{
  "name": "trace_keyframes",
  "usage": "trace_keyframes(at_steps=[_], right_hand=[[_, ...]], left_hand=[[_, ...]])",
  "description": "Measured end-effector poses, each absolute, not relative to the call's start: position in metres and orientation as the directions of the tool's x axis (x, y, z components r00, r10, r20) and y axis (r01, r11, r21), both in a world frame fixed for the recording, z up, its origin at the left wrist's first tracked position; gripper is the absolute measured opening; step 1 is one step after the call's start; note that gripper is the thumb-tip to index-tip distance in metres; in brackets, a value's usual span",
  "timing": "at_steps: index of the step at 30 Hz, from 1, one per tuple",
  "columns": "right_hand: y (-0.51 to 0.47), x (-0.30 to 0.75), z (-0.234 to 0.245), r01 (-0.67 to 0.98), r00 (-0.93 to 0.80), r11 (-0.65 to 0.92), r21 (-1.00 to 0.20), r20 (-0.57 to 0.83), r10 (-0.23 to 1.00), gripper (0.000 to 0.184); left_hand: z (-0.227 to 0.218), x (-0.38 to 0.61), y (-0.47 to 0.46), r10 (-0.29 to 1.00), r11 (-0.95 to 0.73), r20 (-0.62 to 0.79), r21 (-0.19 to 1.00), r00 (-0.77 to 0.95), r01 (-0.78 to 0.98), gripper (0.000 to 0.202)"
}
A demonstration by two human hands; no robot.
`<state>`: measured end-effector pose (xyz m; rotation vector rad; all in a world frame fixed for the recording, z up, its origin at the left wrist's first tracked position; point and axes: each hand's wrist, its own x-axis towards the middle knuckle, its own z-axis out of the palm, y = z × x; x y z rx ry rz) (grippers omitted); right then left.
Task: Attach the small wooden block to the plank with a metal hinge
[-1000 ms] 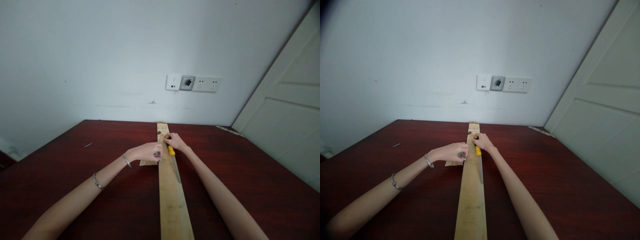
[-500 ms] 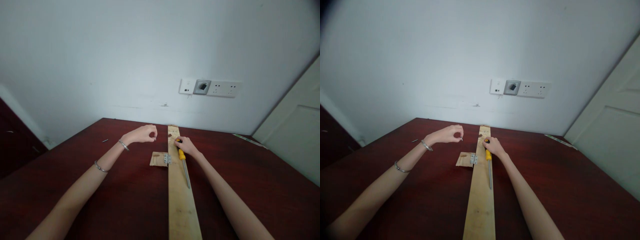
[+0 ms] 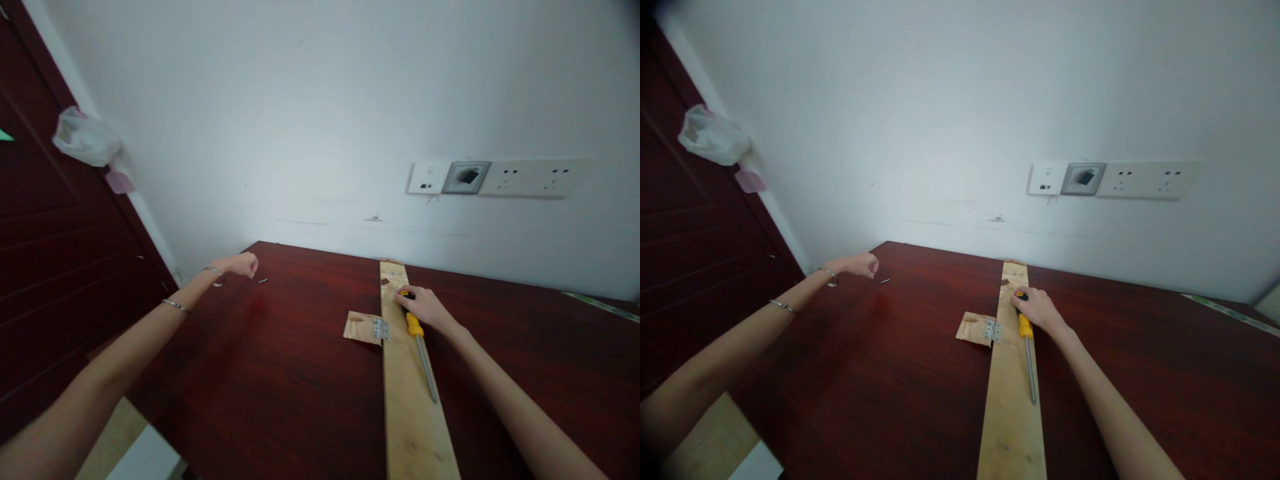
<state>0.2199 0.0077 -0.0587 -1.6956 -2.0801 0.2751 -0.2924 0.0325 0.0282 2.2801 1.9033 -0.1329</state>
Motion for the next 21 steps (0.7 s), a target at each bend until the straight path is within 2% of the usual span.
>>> trace_keyframes(at_steps=[7,14,21], right_hand=[[0.008,0.22,-0.059,0.892,-0.163,0.232,-0.387,0.203,0.966,0.031],[0.009,0.22,-0.06,0.885,-0.176,0.254,-0.391,0.225,0.958,0.03],[0.007,0.219,-0.057,0.894,-0.164,0.236,-0.38,0.213,0.963,0.028]], left_hand=[[0.002,-0.314,0.023,0.952,-0.152,-0.26,0.054,0.161,0.987,0.005],[-0.005,-0.313,0.029,0.948,-0.134,-0.27,0.143,0.169,0.981,0.005],[-0.008,-0.317,0.032,0.93,-0.125,-0.326,0.151,0.169,0.981,0.003]])
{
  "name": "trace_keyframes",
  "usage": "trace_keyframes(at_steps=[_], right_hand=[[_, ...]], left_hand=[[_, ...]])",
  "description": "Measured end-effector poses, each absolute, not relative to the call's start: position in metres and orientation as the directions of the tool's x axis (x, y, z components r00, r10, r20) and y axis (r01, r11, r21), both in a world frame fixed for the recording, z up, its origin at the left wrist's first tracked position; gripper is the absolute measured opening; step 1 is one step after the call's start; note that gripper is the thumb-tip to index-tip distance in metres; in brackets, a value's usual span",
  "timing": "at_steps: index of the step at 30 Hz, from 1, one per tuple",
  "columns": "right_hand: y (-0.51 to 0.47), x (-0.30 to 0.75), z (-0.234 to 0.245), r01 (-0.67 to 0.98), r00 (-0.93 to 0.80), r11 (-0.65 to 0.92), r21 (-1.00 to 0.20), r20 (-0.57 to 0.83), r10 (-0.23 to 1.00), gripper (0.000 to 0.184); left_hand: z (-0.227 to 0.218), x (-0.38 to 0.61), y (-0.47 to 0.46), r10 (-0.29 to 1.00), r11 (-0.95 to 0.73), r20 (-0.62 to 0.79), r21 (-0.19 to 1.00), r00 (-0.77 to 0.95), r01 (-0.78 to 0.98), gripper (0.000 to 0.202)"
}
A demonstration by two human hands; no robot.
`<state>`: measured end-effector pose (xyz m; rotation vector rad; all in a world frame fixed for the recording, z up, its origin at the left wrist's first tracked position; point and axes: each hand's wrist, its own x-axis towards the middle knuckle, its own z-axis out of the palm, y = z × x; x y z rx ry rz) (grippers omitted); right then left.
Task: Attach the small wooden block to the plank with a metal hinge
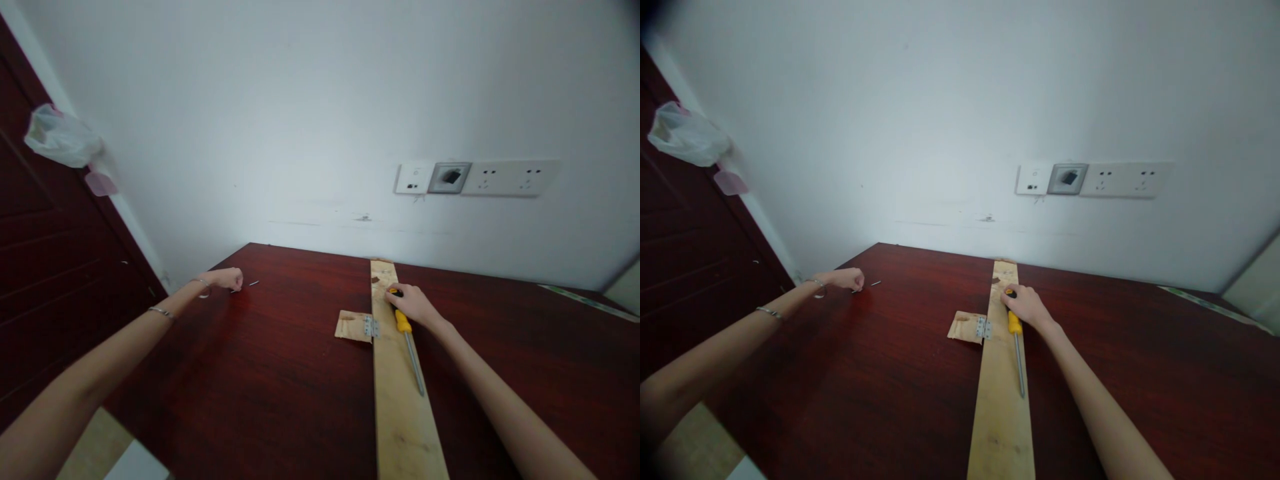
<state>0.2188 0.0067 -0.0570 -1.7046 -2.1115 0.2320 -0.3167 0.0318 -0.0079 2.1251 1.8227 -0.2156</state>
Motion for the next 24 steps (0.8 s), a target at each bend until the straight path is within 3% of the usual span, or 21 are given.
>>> trace_keyframes(at_steps=[5,10,14,20,24], right_hand=[[0.005,0.218,-0.055,0.882,-0.158,0.241,-0.406,0.227,0.961,0.026],[0.004,0.218,-0.053,0.884,-0.142,0.223,-0.411,0.219,0.965,0.026],[0.004,0.218,-0.052,0.88,-0.151,0.233,-0.414,0.221,0.964,0.027],[0.003,0.218,-0.052,0.88,-0.126,0.215,-0.423,0.228,0.965,0.027],[0.002,0.218,-0.05,0.877,-0.114,0.208,-0.433,0.234,0.966,0.026]], left_hand=[[0.005,-0.306,0.034,0.933,-0.142,-0.317,0.116,0.172,0.983,0.01],[0.023,-0.259,0.059,0.941,-0.242,-0.207,0.148,0.269,0.959,0.013],[0.024,-0.18,0.079,0.902,-0.376,-0.126,0.236,0.412,0.896,0.021],[0.001,-0.048,0.074,0.795,-0.522,0.014,0.524,0.606,0.673,0.036],[-0.012,0.0,0.066,0.693,-0.611,0.03,0.554,0.72,0.565,0.04]])
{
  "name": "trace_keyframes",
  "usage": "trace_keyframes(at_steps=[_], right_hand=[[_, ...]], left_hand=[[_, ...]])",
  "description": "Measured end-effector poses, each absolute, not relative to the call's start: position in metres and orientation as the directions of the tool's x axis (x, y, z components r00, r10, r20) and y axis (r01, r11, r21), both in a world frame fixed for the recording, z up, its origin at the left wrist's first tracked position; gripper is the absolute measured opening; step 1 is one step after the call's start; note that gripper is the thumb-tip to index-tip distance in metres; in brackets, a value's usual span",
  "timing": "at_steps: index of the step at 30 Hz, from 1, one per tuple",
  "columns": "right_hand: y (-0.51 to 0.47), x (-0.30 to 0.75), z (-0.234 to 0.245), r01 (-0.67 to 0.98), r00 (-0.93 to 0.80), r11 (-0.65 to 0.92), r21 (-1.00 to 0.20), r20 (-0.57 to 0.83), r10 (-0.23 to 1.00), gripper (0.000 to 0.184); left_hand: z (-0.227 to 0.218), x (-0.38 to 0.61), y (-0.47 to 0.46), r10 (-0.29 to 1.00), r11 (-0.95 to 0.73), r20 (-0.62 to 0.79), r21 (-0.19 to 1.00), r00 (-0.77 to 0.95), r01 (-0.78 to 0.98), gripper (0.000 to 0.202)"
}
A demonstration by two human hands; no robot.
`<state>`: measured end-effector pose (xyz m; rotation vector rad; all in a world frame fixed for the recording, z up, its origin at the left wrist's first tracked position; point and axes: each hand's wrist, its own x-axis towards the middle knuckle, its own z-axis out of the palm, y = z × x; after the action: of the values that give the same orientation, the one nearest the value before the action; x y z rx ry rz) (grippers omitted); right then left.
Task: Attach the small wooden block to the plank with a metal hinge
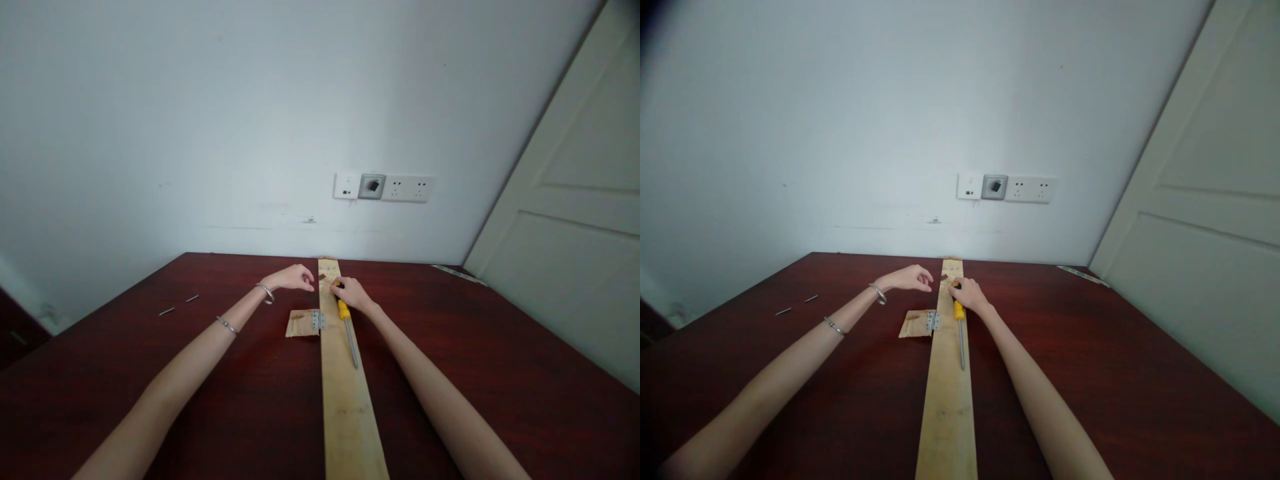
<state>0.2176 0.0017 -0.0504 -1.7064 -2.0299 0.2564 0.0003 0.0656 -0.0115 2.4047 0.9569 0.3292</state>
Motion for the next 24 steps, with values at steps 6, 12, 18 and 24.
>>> trace_keyframes(at_steps=[6,12,18,24], right_hand=[[0.002,0.217,-0.051,0.865,-0.098,0.204,-0.459,0.244,0.965,0.025],[0.0,0.218,-0.053,0.826,-0.078,0.214,-0.522,0.27,0.96,0.024],[0.002,0.223,-0.058,0.724,-0.062,0.256,-0.641,0.309,0.949,0.025],[0.009,0.229,-0.06,0.552,-0.017,0.308,-0.775,0.359,0.933,0.027]], left_hand=[[-0.019,0.024,0.055,0.596,-0.718,0.02,0.46,0.803,0.522,0.033],[-0.034,0.027,0.05,0.681,-0.69,0.083,0.406,0.728,0.599,0.04],[-0.018,0.021,0.039,0.704,-0.666,0.06,0.403,0.707,0.628,0.046],[0.013,0.01,0.014,0.581,-0.735,-0.167,0.313,0.797,0.602,0.045]])
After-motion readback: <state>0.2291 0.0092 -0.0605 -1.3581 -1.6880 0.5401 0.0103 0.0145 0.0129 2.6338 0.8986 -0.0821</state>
